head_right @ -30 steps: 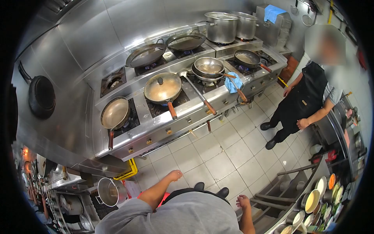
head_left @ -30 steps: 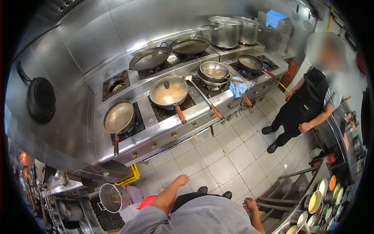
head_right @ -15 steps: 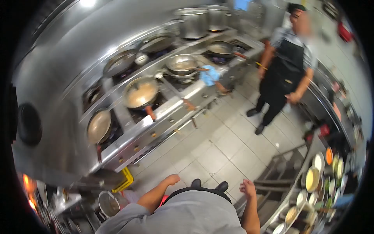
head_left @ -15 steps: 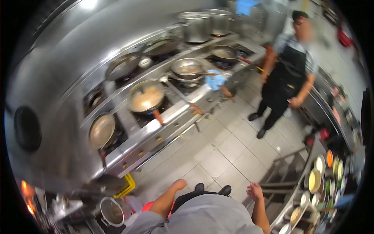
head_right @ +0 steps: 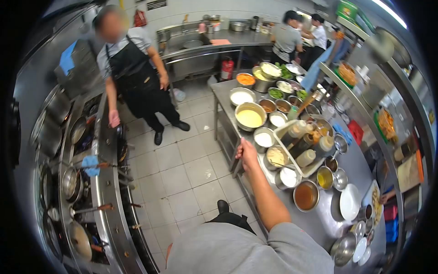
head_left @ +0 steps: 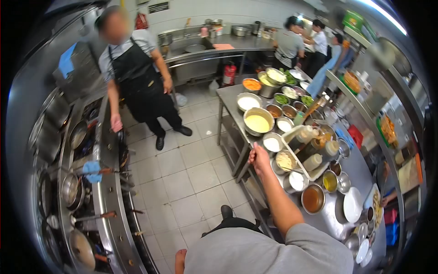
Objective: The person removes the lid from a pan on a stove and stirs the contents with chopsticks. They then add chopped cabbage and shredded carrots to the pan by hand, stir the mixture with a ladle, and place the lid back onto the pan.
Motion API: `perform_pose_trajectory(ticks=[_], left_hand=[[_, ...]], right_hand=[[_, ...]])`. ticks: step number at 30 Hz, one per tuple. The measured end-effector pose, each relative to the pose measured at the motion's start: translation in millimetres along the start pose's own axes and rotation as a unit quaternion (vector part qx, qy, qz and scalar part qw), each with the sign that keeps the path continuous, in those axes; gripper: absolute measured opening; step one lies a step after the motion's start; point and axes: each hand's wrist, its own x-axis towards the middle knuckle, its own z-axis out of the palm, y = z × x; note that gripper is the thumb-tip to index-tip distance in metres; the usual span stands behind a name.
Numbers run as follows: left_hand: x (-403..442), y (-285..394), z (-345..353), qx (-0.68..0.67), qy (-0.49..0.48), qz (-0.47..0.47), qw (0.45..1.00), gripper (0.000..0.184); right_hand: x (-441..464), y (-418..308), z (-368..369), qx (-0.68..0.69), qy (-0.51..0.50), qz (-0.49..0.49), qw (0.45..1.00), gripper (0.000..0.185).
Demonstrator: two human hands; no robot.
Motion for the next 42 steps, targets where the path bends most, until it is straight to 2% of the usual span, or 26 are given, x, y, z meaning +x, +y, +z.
perform_pose_trajectory(ticks=[2,3,5,6,8,10,12,14,15,18,19,21,22,23,25,26,29,31,32,34,35,37,39,40,41,42], left_hand=[[2.4,35.7,-3.0,0.094,-0.007,0.129,0.987,0.03],[6.9,56.4,-5.8,0.099,-0.017,0.136,0.986,0.03],[21.8,100.3,-4.5,0.063,-0.08,0.055,0.993,0.026],[18.3,128.5,-5.3,0.065,-0.084,0.057,0.993,0.026],[11.9,178.4,-2.2,0.029,-0.051,-0.05,0.997,0.024],[20.9,186.5,0.0,0.026,-0.052,-0.06,0.996,0.023],[27.8,192.7,1.6,0.022,-0.051,-0.069,0.996,0.022],[32.2,197.7,5.3,0.049,-0.057,-0.084,0.994,0.02],[31.9,199.2,7.9,0.048,-0.056,-0.083,0.994,0.02],[28.5,196.0,15.4,0.07,-0.038,-0.057,0.995,0.021],[37.4,169.8,17.6,0.017,-0.033,-0.051,0.998,0.022],[39.1,159.7,21.4,-0.037,-0.027,-0.045,0.998,0.022],[32.5,161.0,22.2,-0.02,-0.02,-0.037,0.999,0.024],[28.4,163.2,23.5,-0.003,-0.013,-0.029,0.999,0.025],[44.3,128.1,25.7,-0.047,-0.007,-0.047,0.998,0.025],[50.4,110.6,25.0,-0.088,-0.002,-0.064,0.994,0.025],[48.6,99.4,23.3,-0.096,-0.01,-0.07,0.993,0.025],[42.1,102.6,24.2,-0.106,-0.007,-0.075,0.992,0.024],[38.9,105.1,24.6,-0.115,-0.006,-0.078,0.99,0.023],[32.6,116.6,27.3,-0.072,-0.003,-0.066,0.995,0.022],[29.7,123.4,27.9,-0.029,0.001,-0.053,0.998,0.021],[18.0,166.6,29.3,-0.013,-0.003,-0.084,0.996,0.021],[9.4,186.2,28.1,-0.006,-0.016,-0.117,0.993,0.023],[10.6,178.5,27.5,-0.018,-0.018,-0.124,0.992,0.025],[15.5,161.0,27.1,-0.058,-0.017,-0.144,0.988,0.026],[23.1,141.6,28.4,-0.099,-0.015,-0.162,0.982,0.027]], right_hand=[[8.7,-28.4,-32.2,0.05,0.033,-0.027,0.998,0.025],[12.2,-43.6,-47.6,0.059,0.045,-0.04,0.996,0.021],[18.8,-95.2,-75.9,0.024,0.098,-0.137,0.985,0.013],[26.6,-112.0,-90.8,0.027,0.112,-0.164,0.98,0.018],[39.8,-146.8,-113.0,0.024,0.151,-0.211,0.966,0.027],[51.3,-184.3,-127.5,0.006,0.199,-0.228,0.953,0.031],[70.6,-211.7,-153.1,-0.006,0.222,-0.226,0.948,0.033],[103.0,-224.2,-188.4,-0.101,0.272,-0.219,0.932,0.035],[113.9,-229.4,-197.3,-0.1,0.271,-0.22,0.932,0.035],[160.2,-232.2,-239.0,-0.302,0.296,-0.188,0.886,0.041],[168.6,-233.9,-243.0,-0.303,0.295,-0.188,0.887,0.041],[181.5,-236.3,-244.8,-0.422,0.285,-0.175,0.842,0.045],[186.0,-236.9,-242.7,-0.375,0.283,-0.139,0.872,0.047],[190.4,-237.8,-240.8,-0.376,0.281,-0.139,0.872,0.047],[210.5,-234.6,-254.8,-0.443,0.295,-0.158,0.832,0.045],[222.4,-232.2,-265.5,-0.443,0.294,-0.157,0.832,0.045],[236.9,-232.9,-275.4,-0.456,0.311,-0.158,0.819,0.044],[222.5,-244.4,-260.5,-0.523,0.291,-0.078,0.797,0.043],[218.5,-244.0,-255.8,-0.524,0.289,-0.078,0.797,0.043],[216.4,-240.3,-259.8,-0.437,0.306,-0.1,0.84,0.039],[215.5,-239.8,-263.1,-0.44,0.3,-0.1,0.841,0.039],[222.7,-234.4,-270.6,-0.414,0.303,-0.191,0.837,0.031],[191.9,-251.5,-235.7,-0.475,0.299,-0.175,0.809,0.031],[226.6,-246.5,-280.8,-0.476,0.255,-0.275,0.796,0.032],[205.0,-261.5,-254.3,-0.494,0.232,-0.251,0.799,0.032],[201.4,-267.1,-246.5,-0.524,0.263,-0.313,0.747,0.031]])
